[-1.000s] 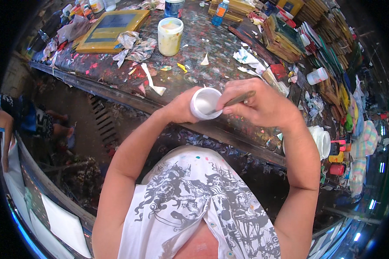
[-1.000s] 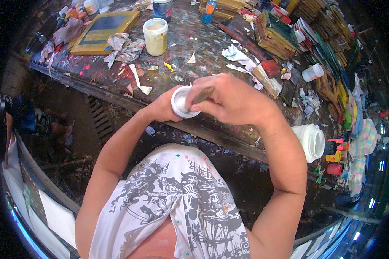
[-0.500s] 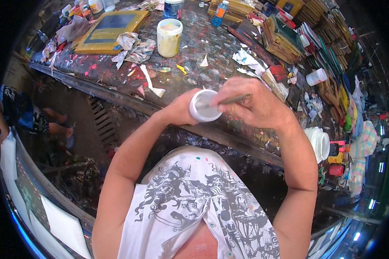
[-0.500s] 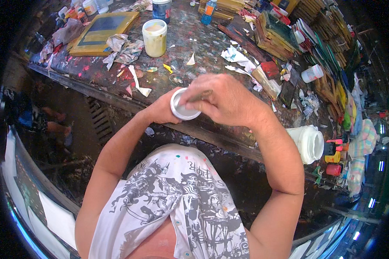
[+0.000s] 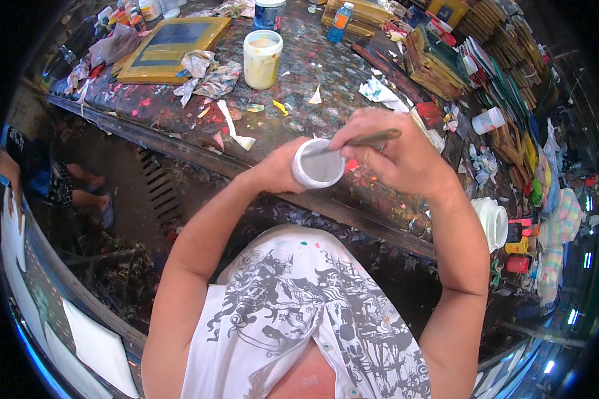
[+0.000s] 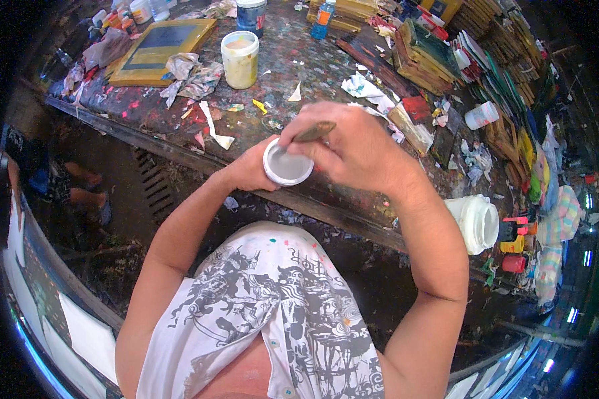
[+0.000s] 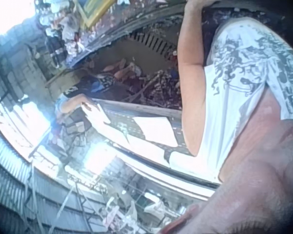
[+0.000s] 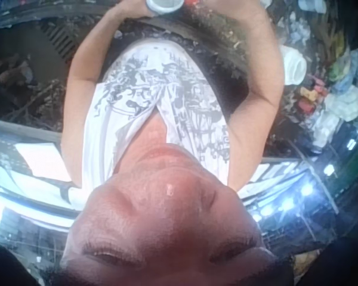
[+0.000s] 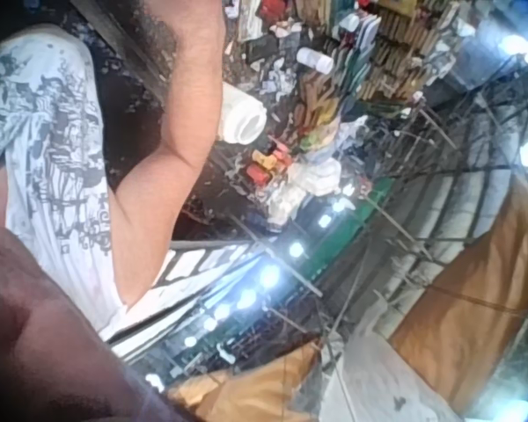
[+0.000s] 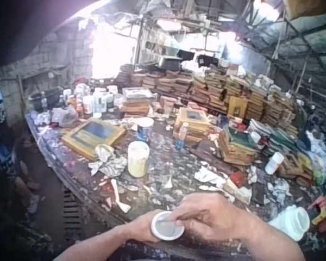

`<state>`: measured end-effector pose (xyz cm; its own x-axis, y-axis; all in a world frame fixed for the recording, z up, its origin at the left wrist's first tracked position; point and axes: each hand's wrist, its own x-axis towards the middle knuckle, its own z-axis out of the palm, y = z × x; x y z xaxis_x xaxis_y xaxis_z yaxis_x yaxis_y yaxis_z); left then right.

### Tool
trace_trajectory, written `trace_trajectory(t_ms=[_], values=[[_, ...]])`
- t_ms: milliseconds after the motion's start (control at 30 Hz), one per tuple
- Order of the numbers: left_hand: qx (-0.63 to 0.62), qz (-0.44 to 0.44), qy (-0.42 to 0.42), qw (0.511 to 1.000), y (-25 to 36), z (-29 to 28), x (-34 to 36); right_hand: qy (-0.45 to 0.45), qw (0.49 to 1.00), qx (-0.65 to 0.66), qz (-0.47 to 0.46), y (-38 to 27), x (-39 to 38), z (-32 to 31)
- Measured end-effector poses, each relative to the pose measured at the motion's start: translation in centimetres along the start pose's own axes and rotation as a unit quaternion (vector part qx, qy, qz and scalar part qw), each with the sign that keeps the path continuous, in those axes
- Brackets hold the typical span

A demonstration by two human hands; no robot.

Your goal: The person pours a white liquid from a plastic jug into a small container, then uses a stick to stir the mixture. They wipe a yellow-framed screen with a cloth and continue mixing the contents of the container.

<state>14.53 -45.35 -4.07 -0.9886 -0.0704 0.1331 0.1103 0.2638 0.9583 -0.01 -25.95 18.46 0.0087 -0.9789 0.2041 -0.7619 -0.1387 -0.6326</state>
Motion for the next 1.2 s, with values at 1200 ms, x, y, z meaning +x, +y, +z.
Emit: trace_trajectory(t_ms=[1200], values=[[0.014,-0.005,-0.004,1.000,0.0,0.0,-0.2,-0.082,0.990,0.073,0.087,-0.3,-0.9,-0.3]])
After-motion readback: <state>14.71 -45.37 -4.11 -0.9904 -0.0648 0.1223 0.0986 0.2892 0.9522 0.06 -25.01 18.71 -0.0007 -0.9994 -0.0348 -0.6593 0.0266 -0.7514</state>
